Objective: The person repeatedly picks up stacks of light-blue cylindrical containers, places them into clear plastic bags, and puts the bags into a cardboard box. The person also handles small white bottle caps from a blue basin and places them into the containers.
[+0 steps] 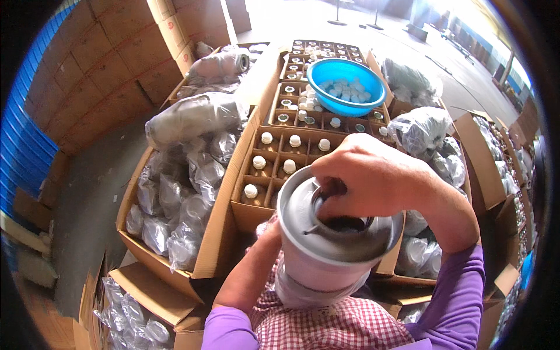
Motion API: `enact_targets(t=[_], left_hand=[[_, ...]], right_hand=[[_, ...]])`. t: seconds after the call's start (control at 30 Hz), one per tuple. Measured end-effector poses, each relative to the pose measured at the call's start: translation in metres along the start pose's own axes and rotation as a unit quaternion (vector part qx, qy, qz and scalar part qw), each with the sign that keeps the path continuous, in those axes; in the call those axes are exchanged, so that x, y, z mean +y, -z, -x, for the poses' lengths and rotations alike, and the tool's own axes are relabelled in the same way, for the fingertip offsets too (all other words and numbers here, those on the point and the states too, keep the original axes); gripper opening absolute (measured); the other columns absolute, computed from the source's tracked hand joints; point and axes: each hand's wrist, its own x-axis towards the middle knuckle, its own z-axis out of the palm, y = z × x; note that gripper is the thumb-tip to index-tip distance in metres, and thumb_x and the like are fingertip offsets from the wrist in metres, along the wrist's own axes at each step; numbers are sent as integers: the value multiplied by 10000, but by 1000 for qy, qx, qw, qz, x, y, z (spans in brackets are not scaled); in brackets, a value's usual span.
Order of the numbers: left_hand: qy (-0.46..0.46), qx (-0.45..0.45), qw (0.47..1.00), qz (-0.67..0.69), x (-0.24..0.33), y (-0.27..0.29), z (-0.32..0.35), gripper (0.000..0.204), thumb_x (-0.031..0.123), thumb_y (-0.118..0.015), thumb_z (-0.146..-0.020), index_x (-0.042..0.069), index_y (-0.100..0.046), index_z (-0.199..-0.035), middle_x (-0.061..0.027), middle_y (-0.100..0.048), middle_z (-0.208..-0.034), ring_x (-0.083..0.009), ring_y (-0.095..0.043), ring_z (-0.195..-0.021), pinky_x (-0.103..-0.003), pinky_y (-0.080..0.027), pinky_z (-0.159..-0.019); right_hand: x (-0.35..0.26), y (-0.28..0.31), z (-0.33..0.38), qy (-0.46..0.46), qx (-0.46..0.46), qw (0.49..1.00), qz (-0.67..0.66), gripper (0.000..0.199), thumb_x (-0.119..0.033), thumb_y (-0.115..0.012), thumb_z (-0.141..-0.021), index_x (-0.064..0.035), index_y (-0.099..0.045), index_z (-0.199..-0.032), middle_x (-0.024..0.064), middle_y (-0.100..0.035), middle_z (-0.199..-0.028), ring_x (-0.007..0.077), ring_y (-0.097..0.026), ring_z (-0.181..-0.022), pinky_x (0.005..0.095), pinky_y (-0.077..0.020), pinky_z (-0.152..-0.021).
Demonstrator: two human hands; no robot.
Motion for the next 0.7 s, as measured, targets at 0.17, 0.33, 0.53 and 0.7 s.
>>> enact_targets(t=[0.17, 0.33, 0.53, 0.7], left_hand=[[-30, 187, 935, -300, 6, -22, 50, 448, 319, -406, -1032, -31, -619, -851, -119, -663, -703, -204, -632, -675, -369, -487, -633], [-120, 159, 859, -471, 2, -56, 73, 528, 428, -447, -992, -15, -551, -1261, -264, -641, -1059, -388, -634, -992, -402, -486, -853], [-195, -54, 816, -542, 27, -10, 118, 771, 660, -649, -763, 126, -580, -1315, -202, -345, -1509, -383, -229, -1438, -523, -214, -1135], [-216, 14, 661, -718, -4, -16, 148, 196, 147, -756, -677, 56, -632, -799, -215, -457, -1421, -364, -366, -1370, -506, -340, -1068]], right_hand=[[42, -19, 13, -128, 35, 991, -11, 297, -260, -759, -716, 19, -667, -762, 189, -656, -759, 352, -658, -771, 408, -518, -709], [87, -36, 12, -196, 49, 978, 46, 281, -256, -758, -731, -12, -712, -863, 210, -679, -832, 372, -661, -808, 419, -527, -734], [128, -54, 31, -127, 162, 958, -202, 162, -195, -727, -809, -50, -678, -863, 6, -608, -676, 69, -577, -625, 227, -459, -546], [117, -60, 31, -89, 197, 911, -352, 203, -255, -705, -847, -59, -676, -886, 22, -636, -695, 57, -582, -587, 192, -443, -518]])
